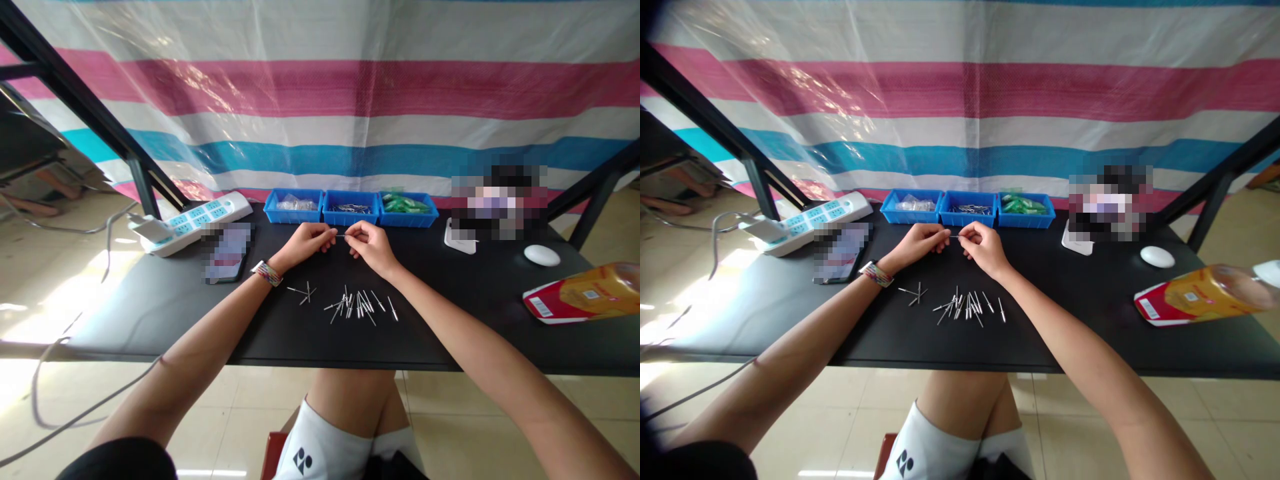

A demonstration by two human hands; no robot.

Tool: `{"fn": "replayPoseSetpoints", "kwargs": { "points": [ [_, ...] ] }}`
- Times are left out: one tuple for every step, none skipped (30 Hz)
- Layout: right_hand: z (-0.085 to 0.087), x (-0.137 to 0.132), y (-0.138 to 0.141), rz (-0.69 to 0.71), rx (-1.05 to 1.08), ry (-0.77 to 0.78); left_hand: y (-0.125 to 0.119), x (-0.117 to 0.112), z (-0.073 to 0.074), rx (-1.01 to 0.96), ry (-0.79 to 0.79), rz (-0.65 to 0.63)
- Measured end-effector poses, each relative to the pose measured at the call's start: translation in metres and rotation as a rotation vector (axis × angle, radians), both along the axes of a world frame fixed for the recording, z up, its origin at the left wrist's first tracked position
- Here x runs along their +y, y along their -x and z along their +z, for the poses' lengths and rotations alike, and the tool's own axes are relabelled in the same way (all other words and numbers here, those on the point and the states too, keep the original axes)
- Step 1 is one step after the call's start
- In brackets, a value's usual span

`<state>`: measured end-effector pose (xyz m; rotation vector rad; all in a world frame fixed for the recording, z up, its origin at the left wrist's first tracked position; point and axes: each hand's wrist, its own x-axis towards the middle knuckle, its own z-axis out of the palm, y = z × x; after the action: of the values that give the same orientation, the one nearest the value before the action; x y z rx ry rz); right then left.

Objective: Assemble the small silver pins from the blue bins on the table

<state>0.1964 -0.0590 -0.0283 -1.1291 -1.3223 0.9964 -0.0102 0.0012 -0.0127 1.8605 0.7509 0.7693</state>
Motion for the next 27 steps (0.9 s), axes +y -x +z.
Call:
{"fn": "replayPoseSetpoints", "kwargs": {
  "points": [
    [-0.0005, 0.0003, 0.0, -0.007, -0.003, -0.007, 0.0001, -0.0001, -0.0001, -0.004, 0.003, 0.001],
    [-0.0009, 0.0006, 0.0, -0.015, -0.007, -0.015, 0.0002, -0.0002, -0.0001, -0.014, 0.01, 0.002],
    [-0.0013, 0.0009, 0.0, -0.022, -0.012, -0.023, 0.0001, -0.0004, 0.0, -0.031, 0.02, 0.004],
    [-0.0017, 0.0012, 0.0, -0.03, -0.017, -0.03, -0.0001, -0.0006, 0.0, -0.052, 0.032, 0.004],
    [-0.002, 0.0016, 0.0001, -0.036, -0.023, -0.034, -0.0004, -0.0008, 0.0, -0.074, 0.044, 0.002],
    [-0.0023, 0.0019, 0.0002, -0.039, -0.029, -0.033, -0.0007, -0.0009, -0.0001, -0.093, 0.055, -0.004],
    [-0.0026, 0.0022, 0.0004, -0.041, -0.035, -0.031, -0.001, -0.0008, -0.0003, -0.108, 0.061, -0.012],
    [-0.0029, 0.0024, 0.0005, -0.04, -0.042, -0.026, -0.0011, -0.0007, -0.0005, -0.115, 0.063, -0.02],
    [-0.003, 0.0025, 0.0006, -0.039, -0.049, -0.021, -0.0012, -0.0004, -0.0008, -0.118, 0.061, -0.025],
    [-0.003, 0.0024, 0.0006, -0.037, -0.053, -0.017, -0.001, -0.0002, -0.0011, -0.117, 0.057, -0.027],
    [-0.0028, 0.0023, 0.0007, -0.034, -0.054, -0.015, -0.0007, 0.0002, -0.0015, -0.114, 0.052, -0.025],
    [-0.0024, 0.0019, 0.0007, -0.029, -0.05, -0.016, -0.0003, 0.0005, -0.0018, -0.107, 0.047, -0.022],
    [-0.0019, 0.0015, 0.0006, -0.023, -0.039, -0.018, 0.0002, 0.0008, -0.0022, -0.098, 0.041, -0.019],
    [-0.0013, 0.001, 0.0006, -0.017, -0.023, -0.018, 0.0008, 0.0011, -0.0026, -0.084, 0.036, -0.015],
    [-0.0007, 0.0004, 0.0006, -0.013, -0.001, -0.016, 0.0013, 0.0014, -0.0029, -0.067, 0.03, -0.014],
    [-0.0002, -0.0001, 0.0007, -0.011, 0.021, -0.013, 0.0018, 0.0017, -0.0032, -0.049, 0.024, -0.014],
    [0.0002, -0.0006, 0.0008, -0.01, 0.04, -0.011, 0.0021, 0.0019, -0.0035, -0.034, 0.02, -0.016],
    [0.0005, -0.001, 0.0009, -0.009, 0.053, -0.01, 0.0023, 0.0022, -0.0037, -0.023, 0.017, -0.018],
    [0.0007, -0.0014, 0.0011, -0.009, 0.06, -0.013, 0.0023, 0.0023, -0.0038, -0.018, 0.014, -0.018],
    [0.0008, -0.0016, 0.0012, -0.011, 0.06, -0.021, 0.0022, 0.0024, -0.0038, -0.014, 0.013, -0.016],
    [0.001, -0.0017, 0.0014, -0.013, 0.056, -0.031, 0.002, 0.0024, -0.0036, -0.012, 0.012, -0.013],
    [0.0011, -0.0018, 0.0014, -0.017, 0.05, -0.041, 0.0018, 0.0023, -0.0032, -0.007, 0.012, -0.011],
    [0.0012, -0.0017, 0.0014, -0.02, 0.043, -0.047, 0.0016, 0.0021, -0.0027, -0.002, 0.014, -0.009],
    [0.0012, -0.0016, 0.0013, -0.025, 0.036, -0.052, 0.0015, 0.0017, -0.0021, 0.001, 0.021, -0.009],
    [0.0012, -0.0015, 0.0012, -0.027, 0.027, -0.053, 0.0013, 0.0012, -0.0015, -0.001, 0.031, -0.007],
    [0.0011, -0.0013, 0.001, -0.028, 0.017, -0.053, 0.0012, 0.0007, -0.0009, -0.007, 0.043, -0.006],
    [0.0009, -0.0011, 0.0009, -0.029, 0.007, -0.053, 0.001, 0.0001, -0.0003, -0.019, 0.055, -0.004]
  ]
}}
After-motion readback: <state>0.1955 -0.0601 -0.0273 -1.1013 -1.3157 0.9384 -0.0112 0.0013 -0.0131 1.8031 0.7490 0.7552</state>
